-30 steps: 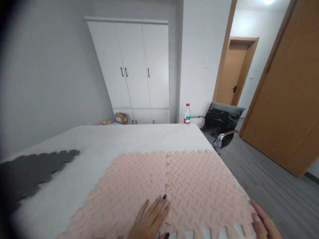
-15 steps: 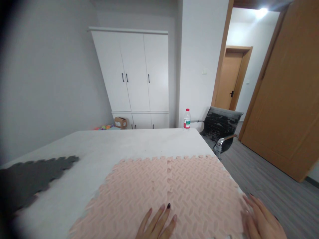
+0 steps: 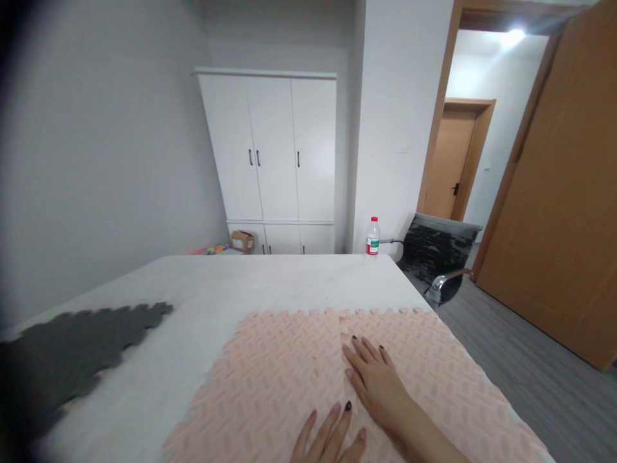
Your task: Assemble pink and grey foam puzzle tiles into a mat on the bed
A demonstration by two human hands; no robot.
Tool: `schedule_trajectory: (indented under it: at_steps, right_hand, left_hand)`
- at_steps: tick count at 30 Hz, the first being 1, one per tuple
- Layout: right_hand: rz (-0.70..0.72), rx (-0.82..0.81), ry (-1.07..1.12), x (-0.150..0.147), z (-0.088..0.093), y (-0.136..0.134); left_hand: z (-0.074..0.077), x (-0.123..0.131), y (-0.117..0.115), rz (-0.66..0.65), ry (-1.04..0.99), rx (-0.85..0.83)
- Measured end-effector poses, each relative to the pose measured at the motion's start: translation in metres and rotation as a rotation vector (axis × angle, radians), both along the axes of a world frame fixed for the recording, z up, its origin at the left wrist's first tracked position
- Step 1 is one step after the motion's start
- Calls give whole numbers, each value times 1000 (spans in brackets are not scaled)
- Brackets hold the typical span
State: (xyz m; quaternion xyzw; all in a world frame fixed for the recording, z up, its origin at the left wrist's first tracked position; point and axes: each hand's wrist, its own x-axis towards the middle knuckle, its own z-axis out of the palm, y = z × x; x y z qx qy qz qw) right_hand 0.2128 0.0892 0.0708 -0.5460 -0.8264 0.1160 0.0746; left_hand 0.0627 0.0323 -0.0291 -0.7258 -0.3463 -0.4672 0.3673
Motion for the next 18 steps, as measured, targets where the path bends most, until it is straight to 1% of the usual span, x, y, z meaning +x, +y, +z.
schedule_trajectory:
  at_steps: [3,5,7,9,13,16,18]
  right_hand:
    - [-3,4,-7,4,0,4]
    - [40,-2,-8,7,4,11]
    - [86,19,2,8,8,22]
    - [94,77,13,7,10,38]
    - [48,176,-36,-5,7,73]
    - [-9,146,-107,-16,1,93]
    - [-42,103,-139,-22,-4,100]
  left_hand:
    - [1,1,1,-8,13,-17]
    - [4,1,-1,-7,19,-30]
    - [6,2,-2,-1,-55,-11]
    - [7,4,-3,1,-138,16]
    - [8,7,-2,-38,-225,28]
    - [7,7,0,-69,-259,42]
    - [6,8,2,-56,-246,51]
